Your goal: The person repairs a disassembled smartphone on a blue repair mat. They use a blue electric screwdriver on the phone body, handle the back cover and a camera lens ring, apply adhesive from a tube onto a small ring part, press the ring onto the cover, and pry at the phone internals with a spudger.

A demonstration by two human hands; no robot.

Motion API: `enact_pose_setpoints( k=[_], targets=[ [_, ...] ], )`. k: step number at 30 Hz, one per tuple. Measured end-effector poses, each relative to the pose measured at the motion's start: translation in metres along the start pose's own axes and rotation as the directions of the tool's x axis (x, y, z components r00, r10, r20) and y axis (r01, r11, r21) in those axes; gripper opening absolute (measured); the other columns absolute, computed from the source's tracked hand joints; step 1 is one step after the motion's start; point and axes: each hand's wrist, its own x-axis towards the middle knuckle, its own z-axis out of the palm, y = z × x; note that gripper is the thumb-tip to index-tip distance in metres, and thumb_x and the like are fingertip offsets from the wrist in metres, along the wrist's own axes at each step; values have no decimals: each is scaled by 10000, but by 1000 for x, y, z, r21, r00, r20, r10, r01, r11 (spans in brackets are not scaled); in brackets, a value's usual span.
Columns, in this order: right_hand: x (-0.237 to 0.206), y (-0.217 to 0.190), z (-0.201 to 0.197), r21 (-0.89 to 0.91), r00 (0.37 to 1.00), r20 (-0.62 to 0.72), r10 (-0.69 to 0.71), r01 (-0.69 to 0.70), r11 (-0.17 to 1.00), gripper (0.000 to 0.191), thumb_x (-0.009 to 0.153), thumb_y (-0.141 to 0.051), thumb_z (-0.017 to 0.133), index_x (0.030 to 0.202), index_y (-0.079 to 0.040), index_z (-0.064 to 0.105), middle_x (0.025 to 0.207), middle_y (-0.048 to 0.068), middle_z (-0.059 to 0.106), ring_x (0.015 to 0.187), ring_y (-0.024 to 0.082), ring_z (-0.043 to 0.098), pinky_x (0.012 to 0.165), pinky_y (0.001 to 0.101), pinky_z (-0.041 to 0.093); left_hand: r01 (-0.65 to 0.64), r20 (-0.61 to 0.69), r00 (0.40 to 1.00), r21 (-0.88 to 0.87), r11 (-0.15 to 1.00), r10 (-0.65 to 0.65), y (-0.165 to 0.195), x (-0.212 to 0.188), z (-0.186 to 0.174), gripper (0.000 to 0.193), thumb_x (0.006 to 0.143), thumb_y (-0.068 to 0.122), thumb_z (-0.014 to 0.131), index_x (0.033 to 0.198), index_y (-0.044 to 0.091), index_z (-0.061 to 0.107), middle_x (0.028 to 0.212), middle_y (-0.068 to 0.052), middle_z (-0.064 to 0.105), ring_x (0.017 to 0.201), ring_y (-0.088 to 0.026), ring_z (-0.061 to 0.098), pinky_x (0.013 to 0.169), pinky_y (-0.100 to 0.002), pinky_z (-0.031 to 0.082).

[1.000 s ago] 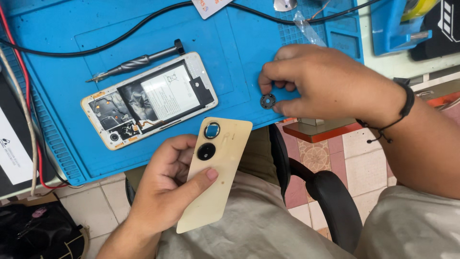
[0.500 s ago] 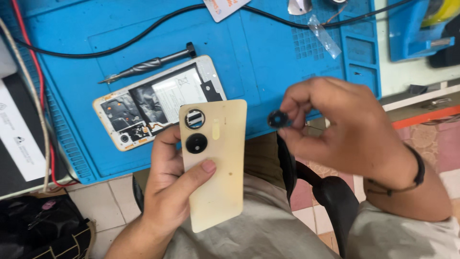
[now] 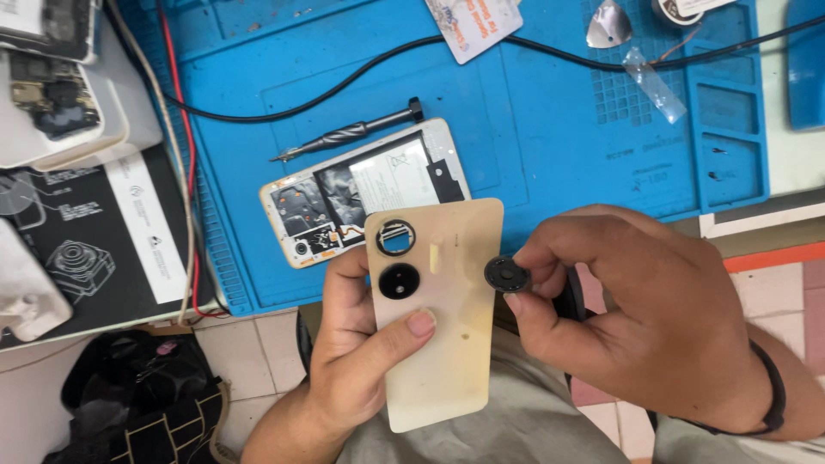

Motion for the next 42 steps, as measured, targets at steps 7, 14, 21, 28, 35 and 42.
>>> enact_pose_setpoints(
  k=[7,14,21,28,35,42],
  targets=[
    [-1,-1,8,206,998,9,56,-57,977,320,797,-78,823,1054,-43,636,844,-21,709,727,41,657,592,188,550,-1,-2,1000,-5,1000,1,1,-7,-3,562,976,-59,604,1449,102,348,1397,-202,554,1265,-296,601,1034,-469,551],
    [-3,7,15,529,989,103,108,-147,836,376,813,48,775,1142,30,592,956,45,699,799,50,651,674,204,579,4,2,1000,11,1000,-4,4,-10,-3,557,974,-60,605,1444,103,353,1391,-209,559,1246,-297,614,1016,-470,561],
    [3,1,15,410,996,57,68,-85,908,371,790,1,807,1108,15,617,922,38,727,772,57,676,657,211,578,-4,3,1000,25,1000,4,5,-11,-4,548,979,-73,597,1438,100,351,1383,-199,552,1248,-291,610,1010,-462,560],
    [13,-17,10,27,1000,-20,-12,12,1000,313,763,-127,814,1029,-61,664,906,-18,753,775,80,765,636,231,582,-100,-4,995,67,993,100,-2,-8,-5,513,982,-94,558,1432,85,388,1398,-186,555,1288,-256,575,1068,-426,514],
    [22,-28,11,-22,989,-33,-143,142,990,314,749,-137,809,1005,-54,647,972,11,740,826,153,744,678,266,575,-100,13,995,97,990,99,-7,-10,-7,452,997,-78,568,1388,73,399,1335,-132,579,1206,-201,556,1012,-362,484],
    [24,-32,14,-32,997,37,-68,69,997,335,740,-160,811,1019,-60,654,986,7,759,810,153,750,661,269,573,-13,43,999,182,983,5,0,-12,-7,443,1016,-7,541,1422,69,379,1282,-108,583,1155,-172,536,1010,-335,441]
  ],
)
